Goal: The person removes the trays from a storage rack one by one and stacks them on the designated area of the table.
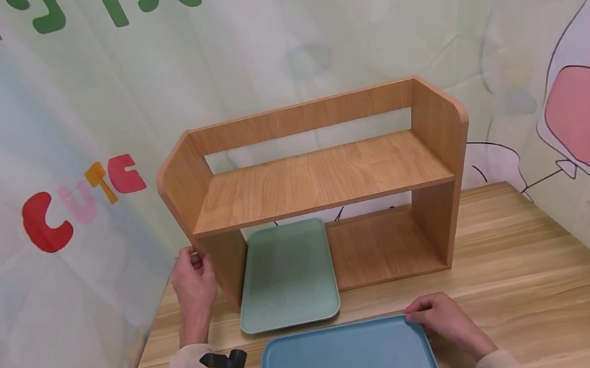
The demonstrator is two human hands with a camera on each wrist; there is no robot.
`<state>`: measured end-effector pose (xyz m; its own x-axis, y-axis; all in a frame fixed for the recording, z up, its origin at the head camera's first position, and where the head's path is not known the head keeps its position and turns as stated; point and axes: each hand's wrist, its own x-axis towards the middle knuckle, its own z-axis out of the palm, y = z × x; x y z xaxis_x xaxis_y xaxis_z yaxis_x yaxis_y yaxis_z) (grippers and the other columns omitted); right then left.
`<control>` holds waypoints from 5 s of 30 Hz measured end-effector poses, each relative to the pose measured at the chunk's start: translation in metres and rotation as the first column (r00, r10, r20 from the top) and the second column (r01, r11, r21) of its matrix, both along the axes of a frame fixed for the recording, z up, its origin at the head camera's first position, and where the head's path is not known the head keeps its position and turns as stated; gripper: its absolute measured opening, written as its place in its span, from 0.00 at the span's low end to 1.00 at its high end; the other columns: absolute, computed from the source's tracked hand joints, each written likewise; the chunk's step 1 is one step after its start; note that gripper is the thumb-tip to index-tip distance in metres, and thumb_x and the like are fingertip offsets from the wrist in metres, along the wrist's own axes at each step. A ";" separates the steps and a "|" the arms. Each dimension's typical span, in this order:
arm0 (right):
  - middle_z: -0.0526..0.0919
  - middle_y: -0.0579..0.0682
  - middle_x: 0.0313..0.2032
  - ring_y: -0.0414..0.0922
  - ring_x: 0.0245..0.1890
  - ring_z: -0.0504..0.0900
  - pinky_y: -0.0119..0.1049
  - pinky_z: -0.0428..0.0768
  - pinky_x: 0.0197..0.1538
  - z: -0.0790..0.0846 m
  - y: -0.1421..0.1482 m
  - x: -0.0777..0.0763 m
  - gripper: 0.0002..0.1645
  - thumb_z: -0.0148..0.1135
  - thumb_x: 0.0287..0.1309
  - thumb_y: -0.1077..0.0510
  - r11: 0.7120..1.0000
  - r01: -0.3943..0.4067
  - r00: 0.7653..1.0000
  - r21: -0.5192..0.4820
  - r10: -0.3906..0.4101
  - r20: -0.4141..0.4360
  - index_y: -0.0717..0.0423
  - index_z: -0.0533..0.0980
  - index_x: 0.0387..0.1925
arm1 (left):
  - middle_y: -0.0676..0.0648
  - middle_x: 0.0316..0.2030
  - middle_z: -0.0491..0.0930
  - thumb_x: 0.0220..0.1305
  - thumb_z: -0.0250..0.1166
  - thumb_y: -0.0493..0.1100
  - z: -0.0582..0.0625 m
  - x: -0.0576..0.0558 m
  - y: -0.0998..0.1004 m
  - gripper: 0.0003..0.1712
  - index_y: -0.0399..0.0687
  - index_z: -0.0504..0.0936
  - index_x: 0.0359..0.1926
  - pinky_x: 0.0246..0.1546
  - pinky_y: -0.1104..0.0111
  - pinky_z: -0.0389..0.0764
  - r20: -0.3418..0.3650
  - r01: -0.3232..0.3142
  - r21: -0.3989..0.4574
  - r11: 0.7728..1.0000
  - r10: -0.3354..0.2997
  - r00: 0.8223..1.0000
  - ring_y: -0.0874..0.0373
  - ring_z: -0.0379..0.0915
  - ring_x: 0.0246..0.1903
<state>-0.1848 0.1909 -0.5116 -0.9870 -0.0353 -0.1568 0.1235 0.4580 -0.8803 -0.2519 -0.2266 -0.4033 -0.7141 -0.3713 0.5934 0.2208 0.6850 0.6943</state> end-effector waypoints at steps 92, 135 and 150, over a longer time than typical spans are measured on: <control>0.75 0.62 0.50 0.48 0.42 0.82 0.46 0.83 0.48 0.016 -0.092 -0.048 0.35 0.62 0.59 0.61 0.952 -0.147 0.984 -0.269 0.168 0.056 0.64 0.61 0.65 | 0.34 0.41 0.79 0.64 0.58 0.32 -0.001 0.001 0.001 0.10 0.33 0.73 0.45 0.41 0.54 0.83 0.028 -0.018 -0.005 1.000 0.018 0.999 0.42 0.79 0.40; 0.70 0.69 0.55 0.49 0.40 0.79 0.48 0.83 0.46 0.006 -0.125 -0.057 0.38 0.57 0.57 0.70 0.914 -0.187 0.970 -0.360 0.230 0.082 0.70 0.54 0.67 | 0.34 0.40 0.79 0.64 0.58 0.33 -0.002 0.002 0.002 0.10 0.34 0.74 0.45 0.41 0.54 0.83 0.026 -0.012 -0.003 1.000 0.012 1.000 0.42 0.79 0.40; 0.69 0.66 0.49 0.50 0.38 0.81 0.46 0.84 0.46 0.013 -0.128 -0.054 0.39 0.56 0.59 0.68 0.900 -0.164 0.971 -0.403 0.219 0.093 0.64 0.52 0.70 | 0.35 0.40 0.79 0.64 0.58 0.33 -0.003 0.001 0.000 0.09 0.34 0.74 0.45 0.40 0.54 0.83 0.026 -0.008 -0.001 1.000 0.008 1.000 0.43 0.79 0.39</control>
<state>-0.2388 0.0628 -0.4986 -0.9258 -0.3068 -0.2207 0.1965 0.1081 -0.9745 -0.2513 -0.2266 -0.4065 -0.7260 -0.3766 0.5754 0.1974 0.6873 0.6990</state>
